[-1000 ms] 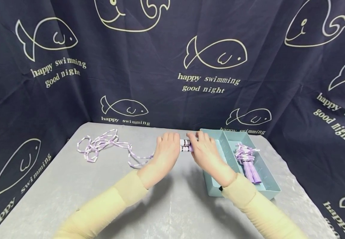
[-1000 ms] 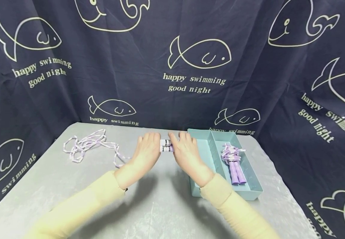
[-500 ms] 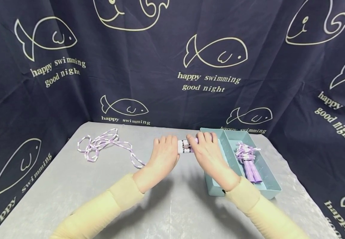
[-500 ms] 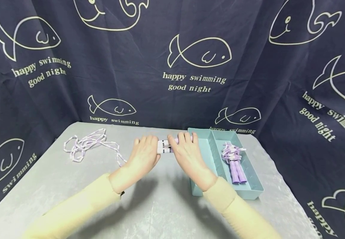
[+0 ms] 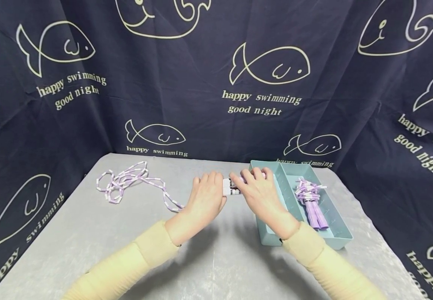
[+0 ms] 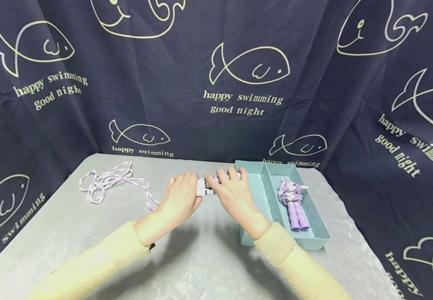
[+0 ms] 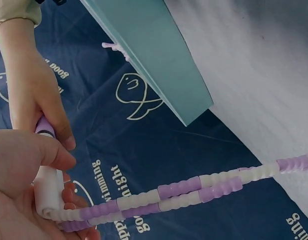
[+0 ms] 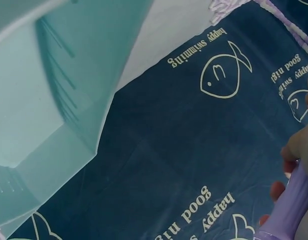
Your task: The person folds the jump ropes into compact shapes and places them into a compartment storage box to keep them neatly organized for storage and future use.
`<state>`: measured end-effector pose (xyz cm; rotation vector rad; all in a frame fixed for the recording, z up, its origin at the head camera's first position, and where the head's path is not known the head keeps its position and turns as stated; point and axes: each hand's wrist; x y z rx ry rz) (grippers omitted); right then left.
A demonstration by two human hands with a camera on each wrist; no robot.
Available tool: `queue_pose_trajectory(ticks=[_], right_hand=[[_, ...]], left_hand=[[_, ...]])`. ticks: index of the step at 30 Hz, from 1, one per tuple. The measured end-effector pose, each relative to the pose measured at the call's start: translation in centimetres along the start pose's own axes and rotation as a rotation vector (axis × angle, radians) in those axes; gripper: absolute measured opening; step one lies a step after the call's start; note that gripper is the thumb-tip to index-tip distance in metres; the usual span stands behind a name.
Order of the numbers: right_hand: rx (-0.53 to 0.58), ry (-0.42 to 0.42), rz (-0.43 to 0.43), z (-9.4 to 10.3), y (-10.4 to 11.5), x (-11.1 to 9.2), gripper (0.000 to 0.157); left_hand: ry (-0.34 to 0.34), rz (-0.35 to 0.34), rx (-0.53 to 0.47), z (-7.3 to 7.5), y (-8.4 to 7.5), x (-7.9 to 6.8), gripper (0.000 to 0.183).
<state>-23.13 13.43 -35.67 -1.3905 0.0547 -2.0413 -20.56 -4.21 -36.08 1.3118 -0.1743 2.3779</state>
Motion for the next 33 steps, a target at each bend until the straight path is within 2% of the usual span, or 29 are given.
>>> queue_pose_trajectory(ticks=[4, 7, 11, 13, 16, 23, 28, 33], right_hand=[[-0.01, -0.024, 0.009, 0.0, -0.1, 0.1, 0.026], [-0.025, -0.071, 0.014, -0.1, -0.3, 0.3, 0.026], [-0.044, -0.148, 0.018, 0.3, -0.9, 0.7, 0.026], [-0.044, -0.162, 0.013, 0.6, -1.4, 0.8, 0.029], [-0.042, -0.132, -0.005, 1.0, -2.0, 0.7, 0.031], [-0.064, -0.106, -0.034, 1.7, -3.6, 0.7, 0.033], [-0.086, -0.154, -0.06, 2.6, -5.0, 1.5, 0.029], [-0.109, -0.189, -0.085, 3.8, -6.4, 2.8, 0.031]], left_hand=[[0.037, 0.001, -0.037, 0.3, 0.3, 0.2, 0.037], [0.09, 0.034, -0.107, 0.9, 0.6, 0.5, 0.037], [0.125, 0.075, -0.192, 1.5, 1.7, 0.6, 0.049], [0.134, 0.093, -0.216, 1.6, 2.4, 0.3, 0.056], [0.176, 0.136, -0.246, 1.5, 3.5, -0.3, 0.061], [0.31, 0.197, -0.292, 0.4, 6.0, -2.9, 0.069], [0.364, 0.2, -0.307, -0.8, 7.9, -4.5, 0.075], [0.446, 0.181, -0.353, -2.0, 9.6, -5.3, 0.077]])
Point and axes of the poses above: each hand's wrist, its own x-axis towards the middle knuckle, its own z-axis out of the back of the hand, y = z × x, and after that the axes turned 14 degrees about -y, right-handed
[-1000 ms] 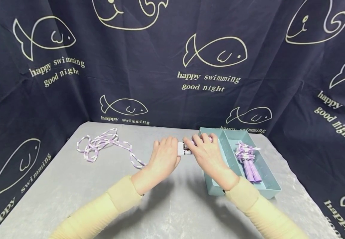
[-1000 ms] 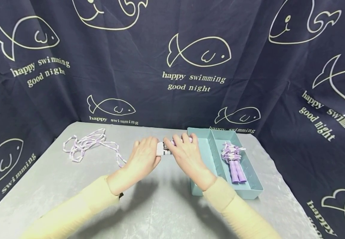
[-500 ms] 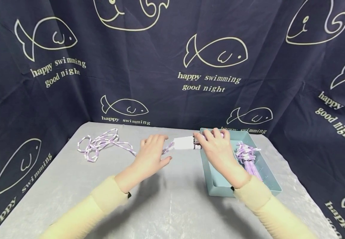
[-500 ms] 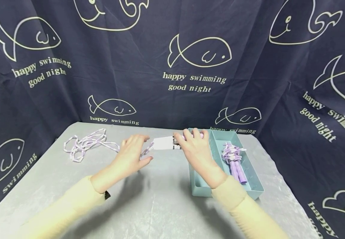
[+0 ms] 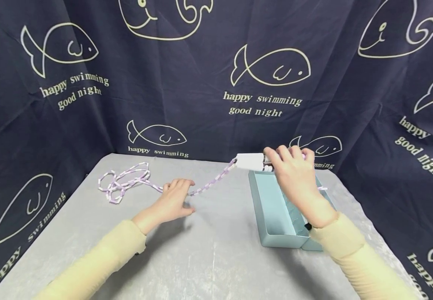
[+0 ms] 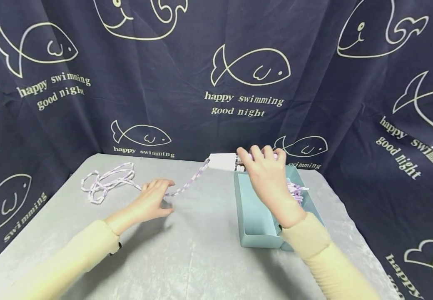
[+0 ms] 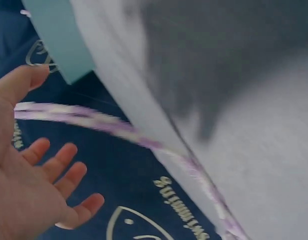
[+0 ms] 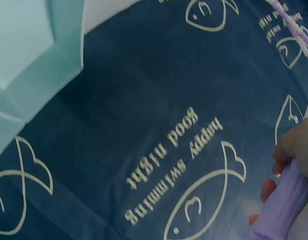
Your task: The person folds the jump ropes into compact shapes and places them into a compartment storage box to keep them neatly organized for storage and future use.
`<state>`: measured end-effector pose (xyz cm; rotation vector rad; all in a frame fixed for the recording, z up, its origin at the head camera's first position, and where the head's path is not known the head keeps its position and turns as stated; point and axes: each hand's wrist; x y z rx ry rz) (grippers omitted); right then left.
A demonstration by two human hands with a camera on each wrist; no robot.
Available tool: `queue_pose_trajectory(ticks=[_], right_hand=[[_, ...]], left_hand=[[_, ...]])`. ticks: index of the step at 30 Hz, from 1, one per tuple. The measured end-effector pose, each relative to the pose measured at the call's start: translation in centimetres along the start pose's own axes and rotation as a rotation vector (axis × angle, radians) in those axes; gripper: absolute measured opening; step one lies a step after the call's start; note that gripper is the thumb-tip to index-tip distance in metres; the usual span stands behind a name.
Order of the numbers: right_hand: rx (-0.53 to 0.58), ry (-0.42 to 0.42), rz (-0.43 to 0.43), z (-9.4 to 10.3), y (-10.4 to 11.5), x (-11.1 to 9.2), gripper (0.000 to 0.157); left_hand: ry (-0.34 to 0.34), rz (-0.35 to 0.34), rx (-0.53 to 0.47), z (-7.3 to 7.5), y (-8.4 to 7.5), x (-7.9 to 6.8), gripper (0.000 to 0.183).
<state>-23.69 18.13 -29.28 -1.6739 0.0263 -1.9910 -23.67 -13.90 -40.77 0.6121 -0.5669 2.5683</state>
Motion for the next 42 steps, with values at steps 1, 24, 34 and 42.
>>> queue_pose_trajectory(ticks=[1, 24, 34, 42], right_hand=[[-0.003, 0.003, -0.007, 0.2, -0.3, 0.3, 0.031], [0.0, 0.039, -0.14, 2.0, -2.5, 1.3, 0.05], [-0.007, 0.004, -0.059, 0.6, -1.4, -0.3, 0.031], [-0.025, -0.021, 0.015, -0.6, 0.0, -1.4, 0.026]], left_hand=[[0.02, -0.001, 0.004, -0.2, 0.4, 0.2, 0.077], [0.145, -0.139, 0.229, -1.6, 4.7, 1.4, 0.015], [-0.16, -0.373, 0.258, 1.5, 2.1, 1.7, 0.024], [-0.266, -0.457, 0.201, 4.2, -1.1, 2.8, 0.026]])
Point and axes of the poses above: each hand's wrist, its own x-axis towards the middle knuckle, its own z-axis out of the back of the hand, y = z × x, and after that the axes turned 14 degrees about -y, right-handed
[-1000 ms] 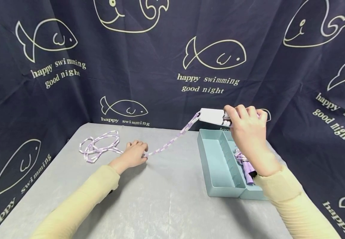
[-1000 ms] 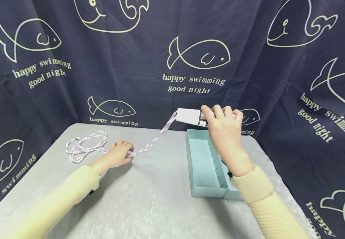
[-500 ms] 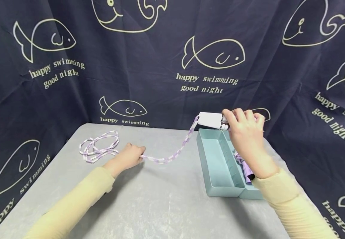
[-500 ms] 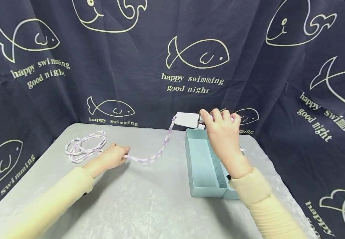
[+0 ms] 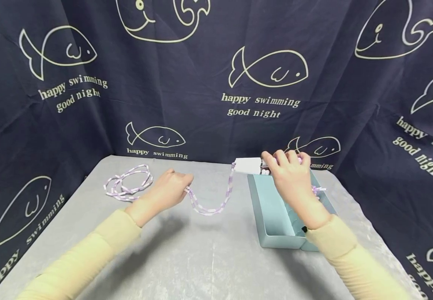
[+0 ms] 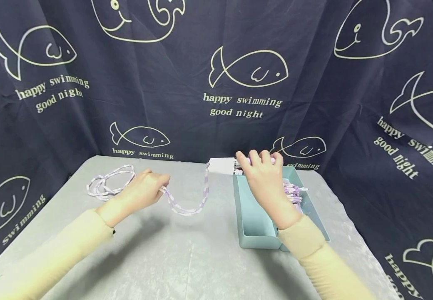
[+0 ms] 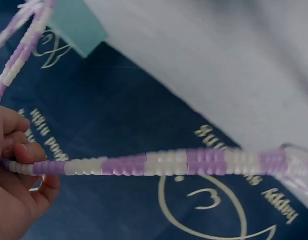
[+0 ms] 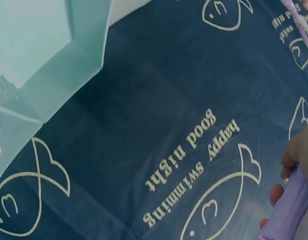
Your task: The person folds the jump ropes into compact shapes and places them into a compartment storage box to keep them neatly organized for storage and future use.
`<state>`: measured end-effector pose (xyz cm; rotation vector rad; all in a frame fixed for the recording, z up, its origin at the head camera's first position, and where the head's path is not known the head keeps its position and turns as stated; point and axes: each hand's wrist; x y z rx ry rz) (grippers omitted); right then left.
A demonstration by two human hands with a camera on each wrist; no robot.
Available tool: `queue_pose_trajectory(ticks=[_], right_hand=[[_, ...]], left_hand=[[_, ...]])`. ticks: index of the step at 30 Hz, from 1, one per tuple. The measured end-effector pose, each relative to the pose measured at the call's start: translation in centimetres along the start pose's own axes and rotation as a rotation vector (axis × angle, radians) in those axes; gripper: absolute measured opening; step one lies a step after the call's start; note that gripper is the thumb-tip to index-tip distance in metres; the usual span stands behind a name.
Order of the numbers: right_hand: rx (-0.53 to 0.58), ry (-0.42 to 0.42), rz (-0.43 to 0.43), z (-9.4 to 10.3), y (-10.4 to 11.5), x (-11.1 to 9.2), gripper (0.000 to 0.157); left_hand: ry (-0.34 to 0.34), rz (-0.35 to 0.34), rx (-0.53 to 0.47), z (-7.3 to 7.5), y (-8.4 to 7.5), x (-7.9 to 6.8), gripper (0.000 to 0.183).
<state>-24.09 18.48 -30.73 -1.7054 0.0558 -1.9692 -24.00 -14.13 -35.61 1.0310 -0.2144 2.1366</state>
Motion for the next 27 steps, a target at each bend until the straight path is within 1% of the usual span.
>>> queue_pose_trajectory(ticks=[4, 7, 11, 14, 19, 22, 24, 27], right_hand=[[0.018, 0.039, 0.027, -0.5, 0.7, -0.6, 0.031], [0.043, 0.055, 0.051, -0.9, 1.3, -1.0, 0.035], [0.09, 0.033, 0.098, -1.2, 2.1, -1.4, 0.034], [0.11, 0.016, 0.134, -1.4, 2.7, -1.5, 0.033], [0.138, 0.016, 0.181, -1.5, 3.5, -1.6, 0.035], [0.15, 0.007, 0.206, -1.5, 3.9, -1.7, 0.036], [0.149, -0.003, 0.223, -1.6, 4.2, -1.7, 0.037], [0.159, -0.021, 0.237, -1.7, 4.6, -1.7, 0.038]], left_hand=[[-0.029, -0.019, -0.038, 1.3, -0.5, 1.6, 0.025], [-0.071, -0.037, -0.066, 2.0, -1.1, 3.0, 0.021], [-0.106, -0.043, -0.097, 2.7, -1.8, 4.8, 0.018], [-0.091, -0.029, -0.096, 3.0, -2.1, 5.9, 0.017], [-0.042, 0.009, -0.075, 2.8, -2.1, 7.0, 0.015], [-0.041, 0.032, -0.052, 2.6, -2.2, 7.6, 0.015], [-0.045, 0.037, -0.013, 2.4, -2.3, 8.1, 0.015], [-0.047, 0.042, 0.076, 2.0, -2.6, 8.8, 0.017]])
Point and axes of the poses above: each hand's wrist, its own x-axis towards the middle knuckle, its own z-axis out of the back of the hand, y = z × x, and after that the axes turned 14 degrees about -y, right-handed
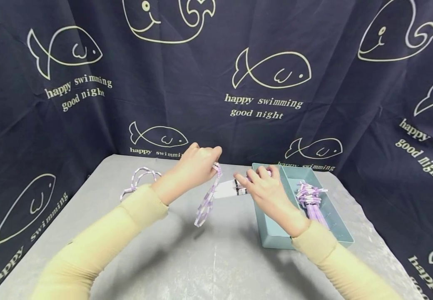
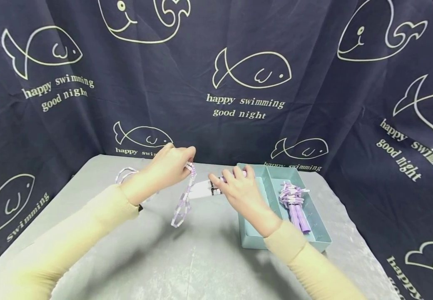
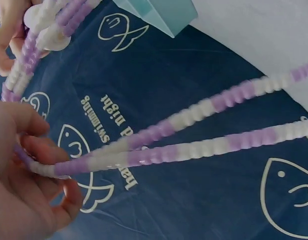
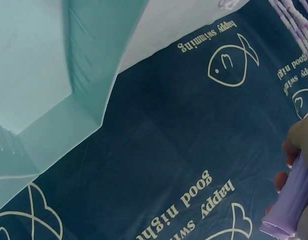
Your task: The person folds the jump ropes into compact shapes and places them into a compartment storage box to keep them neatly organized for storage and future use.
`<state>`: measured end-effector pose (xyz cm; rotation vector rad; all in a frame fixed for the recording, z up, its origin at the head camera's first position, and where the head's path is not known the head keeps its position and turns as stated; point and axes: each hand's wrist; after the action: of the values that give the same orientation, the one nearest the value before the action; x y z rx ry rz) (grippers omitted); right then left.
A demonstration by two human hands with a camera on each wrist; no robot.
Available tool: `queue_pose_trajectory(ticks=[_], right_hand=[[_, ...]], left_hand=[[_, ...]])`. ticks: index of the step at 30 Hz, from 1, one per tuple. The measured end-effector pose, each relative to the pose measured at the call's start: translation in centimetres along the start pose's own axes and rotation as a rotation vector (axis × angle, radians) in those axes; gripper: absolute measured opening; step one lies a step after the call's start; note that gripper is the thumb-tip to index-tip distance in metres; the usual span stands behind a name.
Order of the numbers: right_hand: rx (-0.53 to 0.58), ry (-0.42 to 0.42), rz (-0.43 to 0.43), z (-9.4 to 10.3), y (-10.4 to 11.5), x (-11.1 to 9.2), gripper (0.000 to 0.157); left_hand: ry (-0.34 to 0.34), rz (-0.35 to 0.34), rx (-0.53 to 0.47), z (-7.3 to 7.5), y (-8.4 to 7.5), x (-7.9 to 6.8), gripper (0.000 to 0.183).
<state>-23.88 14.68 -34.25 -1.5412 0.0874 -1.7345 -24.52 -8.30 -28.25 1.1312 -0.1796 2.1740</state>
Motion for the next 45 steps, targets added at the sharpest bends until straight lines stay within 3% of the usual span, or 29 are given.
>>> queue_pose_trajectory(ticks=[5, 11, 17, 22, 26, 31, 38, 45], right_hand=[[0.01, -0.028, 0.02, -0.2, 0.5, 0.2, 0.039], [-0.01, -0.023, 0.05, -0.5, 1.0, 0.2, 0.047], [0.012, 0.078, 0.0, -0.4, 0.6, -0.3, 0.042], [0.01, 0.092, -0.107, 0.1, -1.1, -0.8, 0.028], [-0.012, 0.06, -0.179, 0.2, -2.4, -0.9, 0.023], [-0.042, 0.05, -0.215, -0.6, -2.9, -1.0, 0.025], [-0.076, 0.093, -0.193, -2.4, -1.3, -1.5, 0.018], [0.007, 0.042, -0.206, -2.6, 0.6, -1.1, 0.015]], left_hand=[[-0.033, -0.008, 0.156, -0.7, -0.7, 1.0, 0.024], [-0.072, -0.006, 0.276, -1.0, -1.4, 2.0, 0.018], [-0.082, 0.02, 0.282, -0.7, -1.1, 2.2, 0.013], [-0.065, 0.068, 0.274, -0.2, 0.3, 1.0, 0.017], [-0.097, 0.03, 0.255, 0.1, 0.8, -0.3, 0.021], [-0.157, -0.035, 0.207, 0.9, -0.6, -0.6, 0.025], [0.001, 0.029, 0.099, 2.4, -3.4, 1.3, 0.027], [0.051, 0.152, 0.046, 1.1, -2.8, 2.3, 0.018]])
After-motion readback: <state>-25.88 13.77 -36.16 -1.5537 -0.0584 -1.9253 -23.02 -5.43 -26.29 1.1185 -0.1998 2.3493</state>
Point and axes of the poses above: each hand's wrist, its own x-axis towards the middle knuckle, its own z-axis out of the back of the hand, y = z × x, and after that the axes turned 14 degrees about -y, right-handed
